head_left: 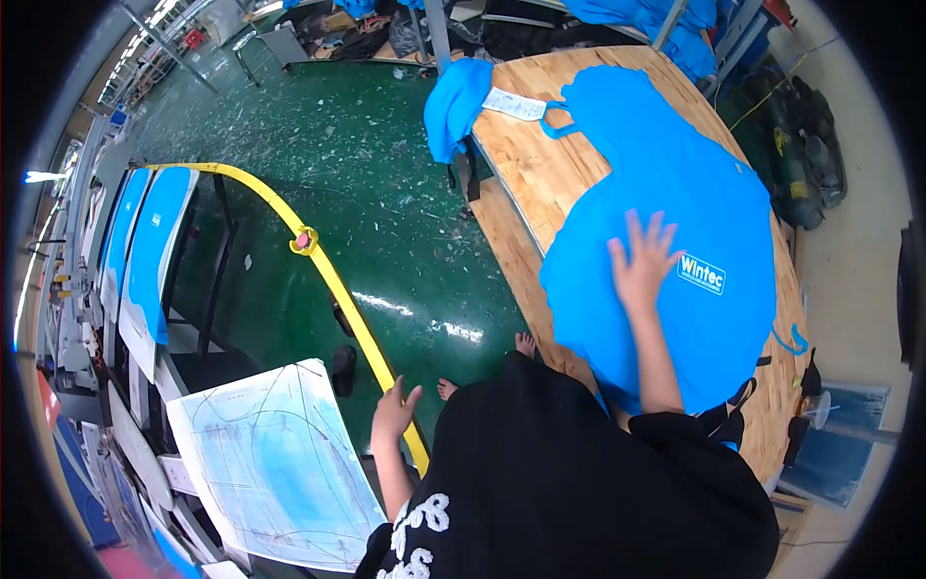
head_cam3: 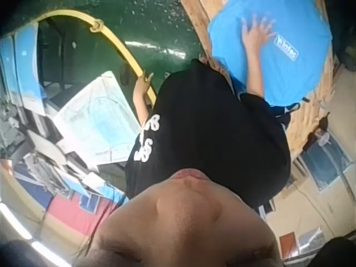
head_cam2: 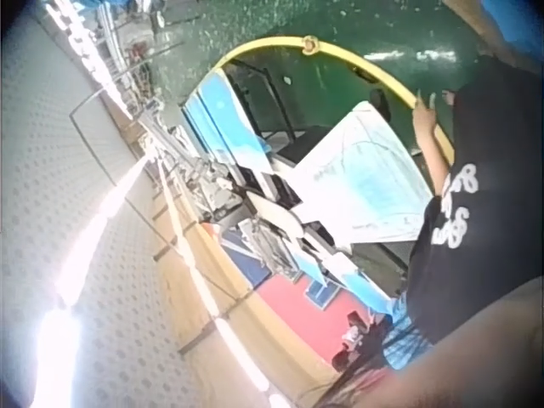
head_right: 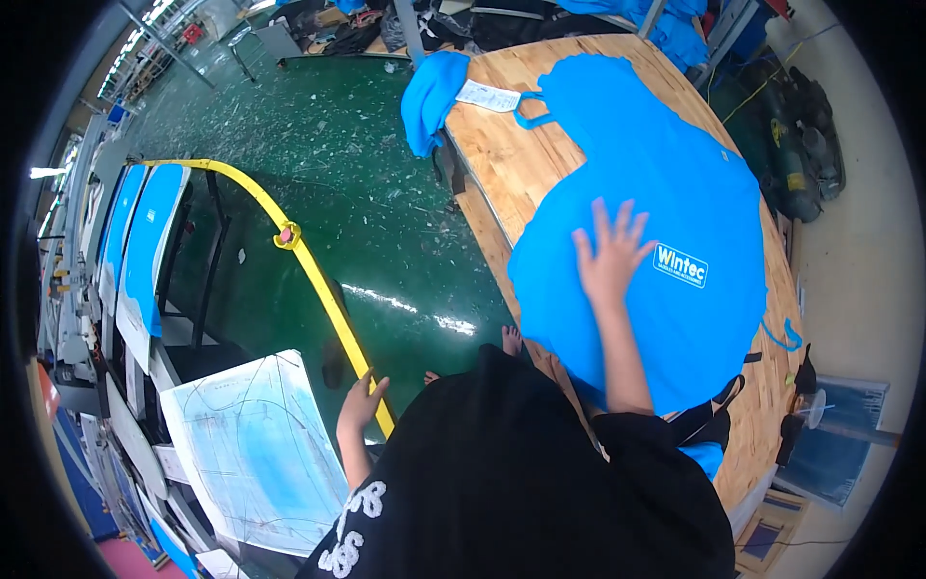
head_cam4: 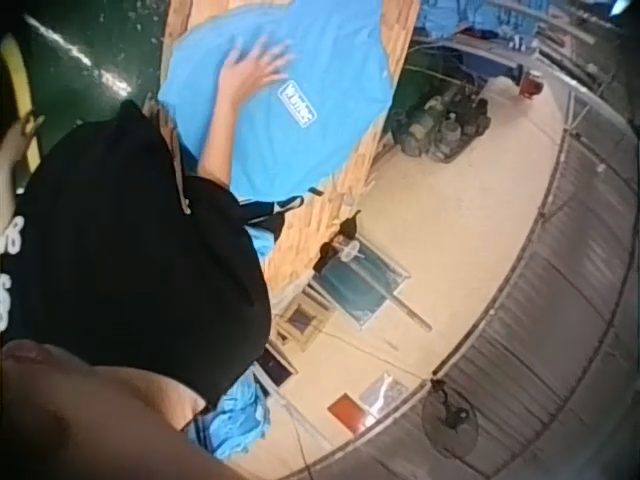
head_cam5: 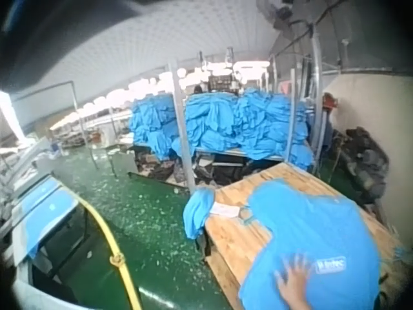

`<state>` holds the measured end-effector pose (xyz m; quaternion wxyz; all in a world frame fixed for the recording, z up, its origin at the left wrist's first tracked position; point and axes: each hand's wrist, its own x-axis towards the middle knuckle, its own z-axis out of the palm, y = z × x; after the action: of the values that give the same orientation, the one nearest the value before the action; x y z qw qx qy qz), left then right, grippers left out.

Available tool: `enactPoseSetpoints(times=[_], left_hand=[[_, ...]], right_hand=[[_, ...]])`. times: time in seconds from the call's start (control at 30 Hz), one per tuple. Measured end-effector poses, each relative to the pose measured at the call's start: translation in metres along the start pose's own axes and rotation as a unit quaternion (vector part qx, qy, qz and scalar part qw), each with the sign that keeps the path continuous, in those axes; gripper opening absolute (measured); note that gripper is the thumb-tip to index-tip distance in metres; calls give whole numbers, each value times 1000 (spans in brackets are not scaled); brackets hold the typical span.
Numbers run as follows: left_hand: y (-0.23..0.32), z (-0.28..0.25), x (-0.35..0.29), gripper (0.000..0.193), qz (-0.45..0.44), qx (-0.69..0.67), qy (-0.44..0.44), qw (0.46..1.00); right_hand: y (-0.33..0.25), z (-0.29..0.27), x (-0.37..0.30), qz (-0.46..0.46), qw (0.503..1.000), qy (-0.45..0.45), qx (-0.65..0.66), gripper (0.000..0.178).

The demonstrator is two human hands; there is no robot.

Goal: Operating a screen printing machine to print on blue fabric panels.

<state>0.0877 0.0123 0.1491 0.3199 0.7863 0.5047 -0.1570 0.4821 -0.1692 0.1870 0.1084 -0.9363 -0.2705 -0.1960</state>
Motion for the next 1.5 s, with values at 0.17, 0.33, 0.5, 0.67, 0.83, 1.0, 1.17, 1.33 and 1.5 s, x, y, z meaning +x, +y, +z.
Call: enactPoseSetpoints(times=[0.17, 0.33, 0.5, 0.67, 0.83, 1.0, 1.17, 1.33, 1.5], left_hand=[[28, 24, 1, 60, 72, -144, -46, 986], [26, 28, 3, 63, 61, -49, -92, 993], [34, 20, 22, 64, 67, 63, -122, 988], [64, 18, 44, 64, 172, 132, -144, 966], [101, 21, 60, 63, 231, 178, -159, 943], [120, 26, 53, 64, 267, 154, -164, 937], [108, 30, 43, 64, 231, 143, -192, 943], [95, 35, 44, 64, 206, 213, -186, 937], [105, 34, 45, 63, 193, 174, -223, 939]], right_hand=[[-13, 34, -22, -11, 996, -85, 13, 51], [-9, 35, -23, -11, 996, -93, 4, 50], [-7, 35, -24, -4, 997, -82, 12, 48], [-5, 34, -26, 4, 998, -56, 24, 48], [-3, 33, -27, 7, 998, -58, 35, 47], [-3, 32, -27, 5, 998, -54, 38, 47], [-5, 30, -26, 2, 998, -50, 42, 47], [-3, 29, -26, -8, 998, -49, 38, 47], [-11, 18, -24, -25, 998, -37, 43, 46]])
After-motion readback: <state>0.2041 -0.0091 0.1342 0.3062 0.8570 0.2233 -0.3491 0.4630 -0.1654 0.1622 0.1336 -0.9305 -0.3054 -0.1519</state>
